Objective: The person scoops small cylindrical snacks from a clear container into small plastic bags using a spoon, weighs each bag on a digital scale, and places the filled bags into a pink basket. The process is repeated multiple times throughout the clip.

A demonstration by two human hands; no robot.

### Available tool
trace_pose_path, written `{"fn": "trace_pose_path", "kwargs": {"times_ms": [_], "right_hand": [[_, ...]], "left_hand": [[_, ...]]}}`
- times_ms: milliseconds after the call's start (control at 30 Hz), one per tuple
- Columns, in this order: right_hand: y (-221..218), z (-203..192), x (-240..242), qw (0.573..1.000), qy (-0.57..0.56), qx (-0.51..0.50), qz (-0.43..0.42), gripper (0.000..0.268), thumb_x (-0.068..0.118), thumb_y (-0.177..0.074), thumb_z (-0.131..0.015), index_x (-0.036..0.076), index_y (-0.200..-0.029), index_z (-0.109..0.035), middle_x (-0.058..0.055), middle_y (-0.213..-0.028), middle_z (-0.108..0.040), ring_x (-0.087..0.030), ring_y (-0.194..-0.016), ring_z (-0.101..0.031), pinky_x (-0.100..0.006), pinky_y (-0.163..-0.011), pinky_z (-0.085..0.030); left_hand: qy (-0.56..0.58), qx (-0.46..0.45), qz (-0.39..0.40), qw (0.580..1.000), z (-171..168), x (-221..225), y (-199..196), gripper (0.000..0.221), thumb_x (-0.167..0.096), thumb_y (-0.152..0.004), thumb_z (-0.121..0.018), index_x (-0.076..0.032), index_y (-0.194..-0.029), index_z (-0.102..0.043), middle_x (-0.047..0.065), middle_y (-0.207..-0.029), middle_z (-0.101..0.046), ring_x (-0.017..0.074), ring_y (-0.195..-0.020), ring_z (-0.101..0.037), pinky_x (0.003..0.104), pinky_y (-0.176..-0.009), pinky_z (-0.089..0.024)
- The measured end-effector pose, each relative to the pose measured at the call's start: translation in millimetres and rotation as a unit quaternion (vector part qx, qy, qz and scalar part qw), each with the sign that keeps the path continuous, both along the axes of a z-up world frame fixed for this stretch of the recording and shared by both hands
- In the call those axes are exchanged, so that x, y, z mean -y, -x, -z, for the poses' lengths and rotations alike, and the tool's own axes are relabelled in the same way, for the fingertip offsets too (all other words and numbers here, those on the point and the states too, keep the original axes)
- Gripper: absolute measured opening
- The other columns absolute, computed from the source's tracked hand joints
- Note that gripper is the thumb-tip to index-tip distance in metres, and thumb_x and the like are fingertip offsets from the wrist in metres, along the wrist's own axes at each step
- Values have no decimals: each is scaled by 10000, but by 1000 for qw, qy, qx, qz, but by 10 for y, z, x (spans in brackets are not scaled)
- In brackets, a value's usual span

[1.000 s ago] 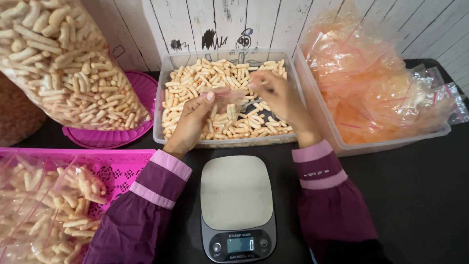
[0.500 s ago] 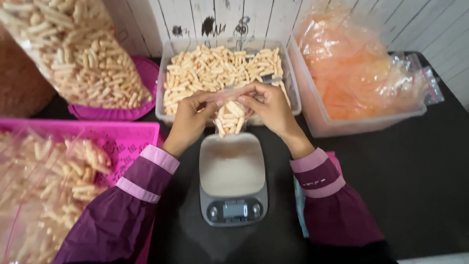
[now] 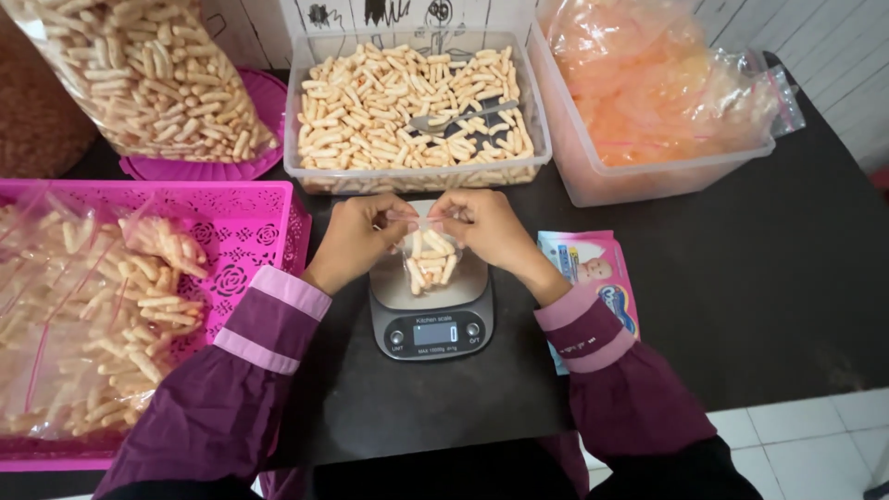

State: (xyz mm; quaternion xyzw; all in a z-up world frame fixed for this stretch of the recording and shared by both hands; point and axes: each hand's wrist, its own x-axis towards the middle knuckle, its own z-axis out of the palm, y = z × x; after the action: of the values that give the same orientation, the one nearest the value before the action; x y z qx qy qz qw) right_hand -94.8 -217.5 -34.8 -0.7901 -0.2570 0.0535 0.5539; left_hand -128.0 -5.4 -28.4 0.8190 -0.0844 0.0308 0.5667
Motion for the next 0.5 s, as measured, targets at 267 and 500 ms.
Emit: {"fn": "trace_pose_path", "kwargs": {"times_ms": [267, 500], "right_hand": [[-87, 62, 89, 999, 21, 37, 28, 287, 41, -819, -780, 86, -1099, -738, -131, -927, -670, -149, -453, -610, -255, -411, -503], [-68, -162, 158, 995, -31, 36, 92, 232, 90, -933, -707, 77, -1165, -705, -147, -988, -626, -131, -466, -595, -219, -418, -528]], "left_hand": [[-143, 129, 8, 981, -75, -28, 75, 305, -189, -886, -748, -58, -1161, -725, 175, -1011, -729, 350, -934, -717, 436, -768, -580], [-130, 177, -7, 976, -172, -98, 75, 295, -213, -962, -701, -59, -1213, -682, 132, -1089, -702, 360, -1099, -662, 461, -973, -504]]}}
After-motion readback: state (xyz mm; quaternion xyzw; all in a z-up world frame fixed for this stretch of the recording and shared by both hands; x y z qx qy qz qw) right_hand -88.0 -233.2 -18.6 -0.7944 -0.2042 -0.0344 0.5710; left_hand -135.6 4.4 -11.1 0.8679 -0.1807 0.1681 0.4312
